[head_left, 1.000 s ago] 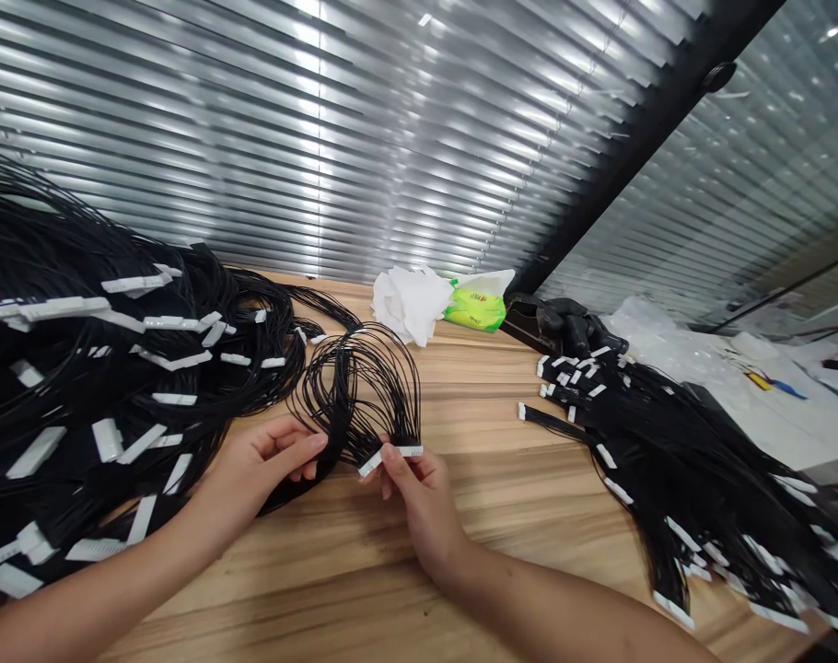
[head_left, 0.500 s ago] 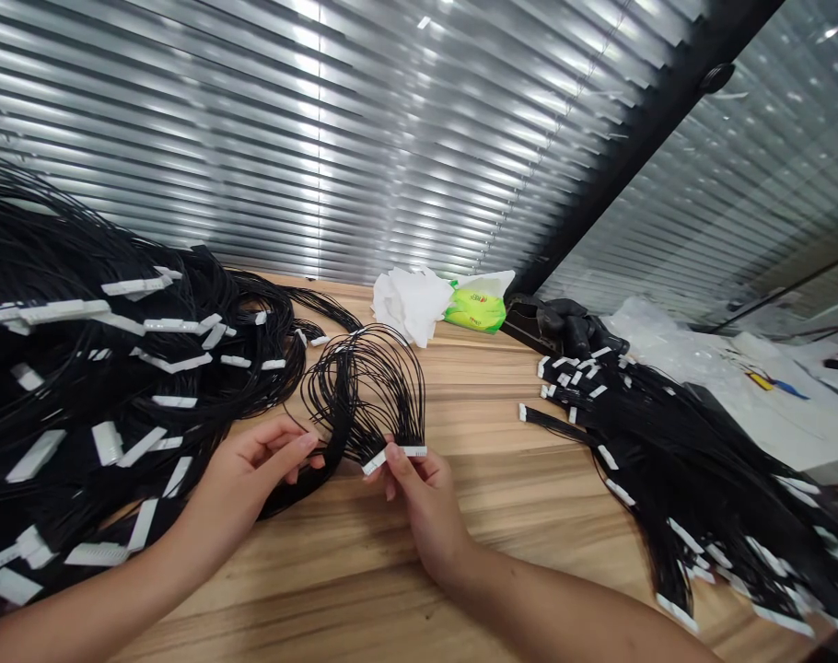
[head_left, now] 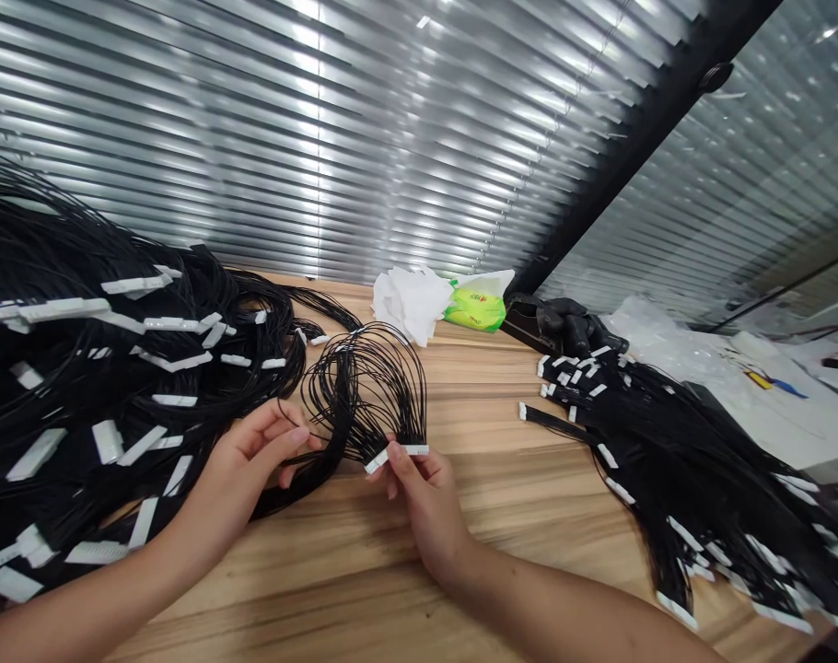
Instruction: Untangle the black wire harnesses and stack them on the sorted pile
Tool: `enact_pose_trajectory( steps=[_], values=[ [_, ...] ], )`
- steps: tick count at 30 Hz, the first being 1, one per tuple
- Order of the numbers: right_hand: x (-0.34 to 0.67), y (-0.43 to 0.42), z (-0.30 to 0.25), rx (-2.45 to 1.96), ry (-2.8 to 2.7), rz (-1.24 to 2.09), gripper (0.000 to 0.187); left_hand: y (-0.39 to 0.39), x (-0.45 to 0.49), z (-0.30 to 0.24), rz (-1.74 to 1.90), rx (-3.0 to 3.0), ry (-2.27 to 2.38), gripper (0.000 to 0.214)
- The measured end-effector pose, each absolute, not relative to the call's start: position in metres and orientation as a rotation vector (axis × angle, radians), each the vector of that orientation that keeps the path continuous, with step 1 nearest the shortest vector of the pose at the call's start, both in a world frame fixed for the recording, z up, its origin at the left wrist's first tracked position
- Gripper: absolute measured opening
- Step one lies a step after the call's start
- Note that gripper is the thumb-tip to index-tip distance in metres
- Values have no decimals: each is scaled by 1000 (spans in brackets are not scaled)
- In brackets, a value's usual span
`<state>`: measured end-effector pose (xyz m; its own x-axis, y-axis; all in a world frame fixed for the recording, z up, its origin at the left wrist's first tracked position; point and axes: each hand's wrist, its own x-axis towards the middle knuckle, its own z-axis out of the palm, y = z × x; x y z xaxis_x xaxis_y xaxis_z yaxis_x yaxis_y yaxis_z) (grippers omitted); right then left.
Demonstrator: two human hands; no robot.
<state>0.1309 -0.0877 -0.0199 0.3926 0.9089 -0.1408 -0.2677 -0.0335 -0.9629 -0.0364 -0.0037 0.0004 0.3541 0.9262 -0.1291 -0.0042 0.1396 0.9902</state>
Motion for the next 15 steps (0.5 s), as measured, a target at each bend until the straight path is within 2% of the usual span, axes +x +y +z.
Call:
enact_pose_trajectory(
  steps=[9,15],
  values=[
    [129,-89,-24,-1231,-654,1075,40,-1,-38,-4,782,1104,1014,33],
    [130,-90,-25,-1234,-628,1073,41,-2,-35,-5,802,1146,984,23]
  ],
)
